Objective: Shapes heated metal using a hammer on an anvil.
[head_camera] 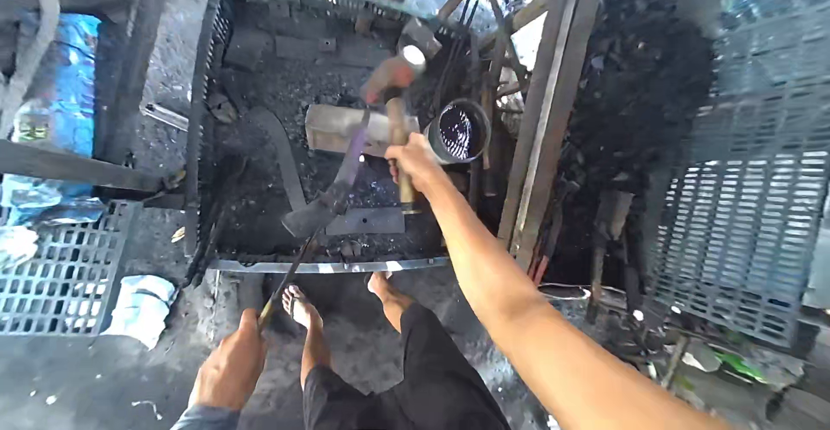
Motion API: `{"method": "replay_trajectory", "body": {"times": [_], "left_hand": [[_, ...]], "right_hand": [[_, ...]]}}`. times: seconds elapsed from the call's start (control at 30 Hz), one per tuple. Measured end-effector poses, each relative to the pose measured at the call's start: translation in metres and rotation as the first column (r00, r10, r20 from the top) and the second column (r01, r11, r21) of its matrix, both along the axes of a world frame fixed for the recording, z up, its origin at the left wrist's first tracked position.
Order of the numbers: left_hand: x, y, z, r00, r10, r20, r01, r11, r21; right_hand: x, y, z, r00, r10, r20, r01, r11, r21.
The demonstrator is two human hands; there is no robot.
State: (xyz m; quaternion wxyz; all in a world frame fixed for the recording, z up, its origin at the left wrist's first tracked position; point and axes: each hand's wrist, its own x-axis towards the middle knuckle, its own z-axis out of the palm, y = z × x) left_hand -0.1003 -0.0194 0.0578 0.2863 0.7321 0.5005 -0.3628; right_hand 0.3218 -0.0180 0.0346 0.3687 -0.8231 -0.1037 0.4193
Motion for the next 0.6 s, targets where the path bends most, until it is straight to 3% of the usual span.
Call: {"method": "replay_trajectory", "body": {"times": [0.07,0.2,0.27,0.33,0.4,0.47,0.53,0.6], "left_hand": [[-0.007,-0.004,0.007,1.000,0.002,0.008,-0.001,1.000,-0.019],[-0.006,0.005,-0.002,0.999,0.015,0.034,-0.014,0.999,-0.031],[-0.006,0.010,-0.006,1.000,0.009,0.025,-0.008,0.999,-0.034],[-0.001,0.013,-0.006,1.000,0.013,0.029,-0.012,1.000,-0.017],[0.006,0.016,-0.009,1.000,0.008,0.020,-0.007,1.000,-0.020],[0.015,0.019,-0.019,1.000,0.007,0.015,-0.006,0.999,-0.032],[0.019,0.019,-0.033,1.000,0.016,0.017,-0.016,0.999,-0.035],[0.019,0.014,-0.046,0.999,0.032,0.026,-0.032,0.999,-0.029]], "right_hand": [[0.013,-0.008,0.071,0.999,-0.046,0.025,0.043,0.993,0.111],[0.036,-0.058,0.222,0.909,0.048,0.413,-0.122,0.981,0.154],[0.035,-0.075,0.270,0.820,0.033,0.572,-0.181,0.962,0.204],[0.036,-0.073,0.289,0.717,-0.045,0.696,-0.221,0.932,0.289],[0.039,-0.056,0.269,0.601,-0.149,0.785,-0.235,0.906,0.352],[0.026,-0.039,0.211,0.536,-0.156,0.829,-0.202,0.930,0.306],[-0.006,-0.032,0.121,0.641,0.046,0.766,-0.106,0.994,0.029],[-0.026,-0.025,0.022,0.851,0.205,0.483,-0.128,0.974,-0.187]]}}
